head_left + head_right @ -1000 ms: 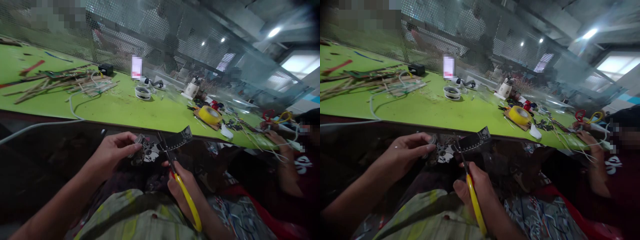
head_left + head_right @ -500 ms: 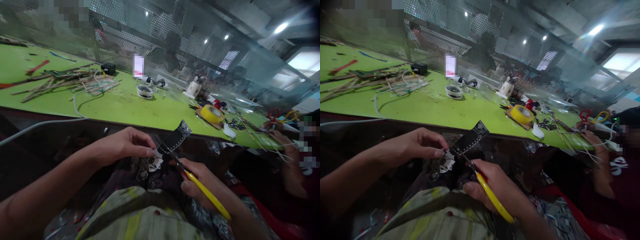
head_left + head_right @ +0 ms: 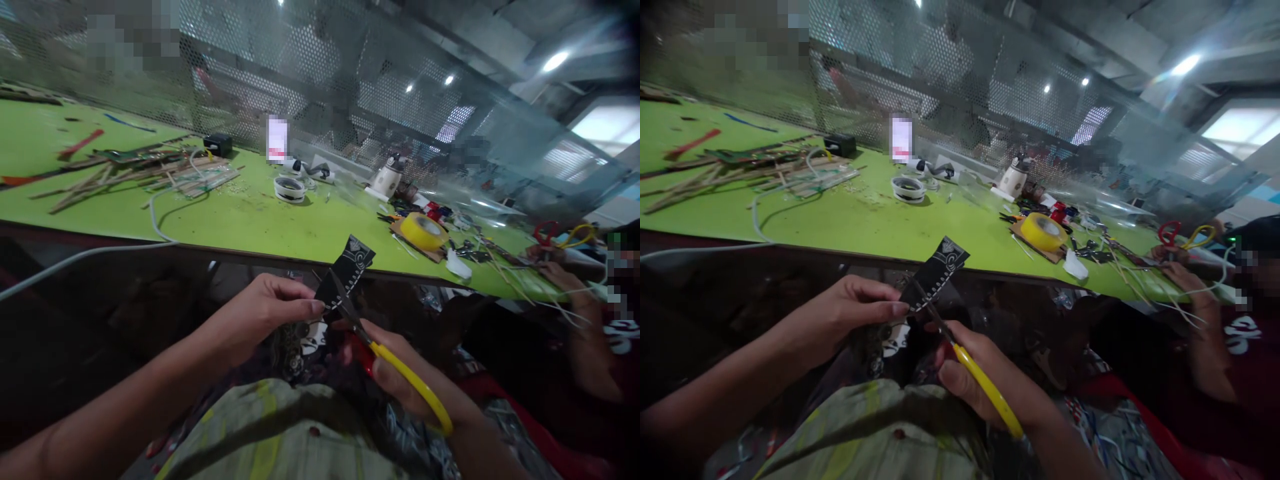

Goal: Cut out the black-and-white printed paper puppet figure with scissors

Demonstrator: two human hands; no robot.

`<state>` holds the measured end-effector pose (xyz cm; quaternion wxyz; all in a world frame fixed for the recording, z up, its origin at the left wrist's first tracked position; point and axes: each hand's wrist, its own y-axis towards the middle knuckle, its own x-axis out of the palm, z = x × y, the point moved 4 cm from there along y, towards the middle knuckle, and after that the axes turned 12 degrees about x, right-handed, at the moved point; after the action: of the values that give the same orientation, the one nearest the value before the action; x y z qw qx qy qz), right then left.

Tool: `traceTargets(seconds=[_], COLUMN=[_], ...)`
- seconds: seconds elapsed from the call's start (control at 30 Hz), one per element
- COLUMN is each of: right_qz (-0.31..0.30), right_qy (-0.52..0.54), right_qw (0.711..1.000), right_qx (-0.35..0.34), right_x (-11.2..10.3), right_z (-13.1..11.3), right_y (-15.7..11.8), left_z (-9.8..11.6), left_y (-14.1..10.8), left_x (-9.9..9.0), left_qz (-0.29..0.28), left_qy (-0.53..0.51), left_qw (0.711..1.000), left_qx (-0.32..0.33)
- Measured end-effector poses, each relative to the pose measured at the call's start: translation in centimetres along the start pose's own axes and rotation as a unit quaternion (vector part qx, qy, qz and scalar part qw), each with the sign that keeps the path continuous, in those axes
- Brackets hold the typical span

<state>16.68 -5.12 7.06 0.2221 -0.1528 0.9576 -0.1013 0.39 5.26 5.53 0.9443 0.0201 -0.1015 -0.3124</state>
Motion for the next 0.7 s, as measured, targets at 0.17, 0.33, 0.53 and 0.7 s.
traceTargets(seconds=[0.17,0.33,0.53,0.7], right_qz=[0.015,0.031,0.058,0.057], right_qy=[0.047,0.023,-0.002,0.041], right_qw=[0.998,0.999,0.998,0.997], right_qx=[-0.048,-0.03,-0.037,-0.034], right_x=[0.7,0.9,0.8,1.2], right_z=[0.2,0.0,-0.3,-0.2], right_y=[0.1,0.1,0.2,0.4], left_z=[-0.1,-0.1,-0.4,-0.6], left_y=[-0.1,0.1,0.1,-0.2], left_x=[0.3,0.6,0.8,1.2], left_qz=[0.008,0.017,0.029,0.039], left_qy=[-0.016,-0.015,0.004,-0.02], left_qw=[1.0,0.999,0.999,0.999], left_qx=[0.005,0.031,0.038,0.022])
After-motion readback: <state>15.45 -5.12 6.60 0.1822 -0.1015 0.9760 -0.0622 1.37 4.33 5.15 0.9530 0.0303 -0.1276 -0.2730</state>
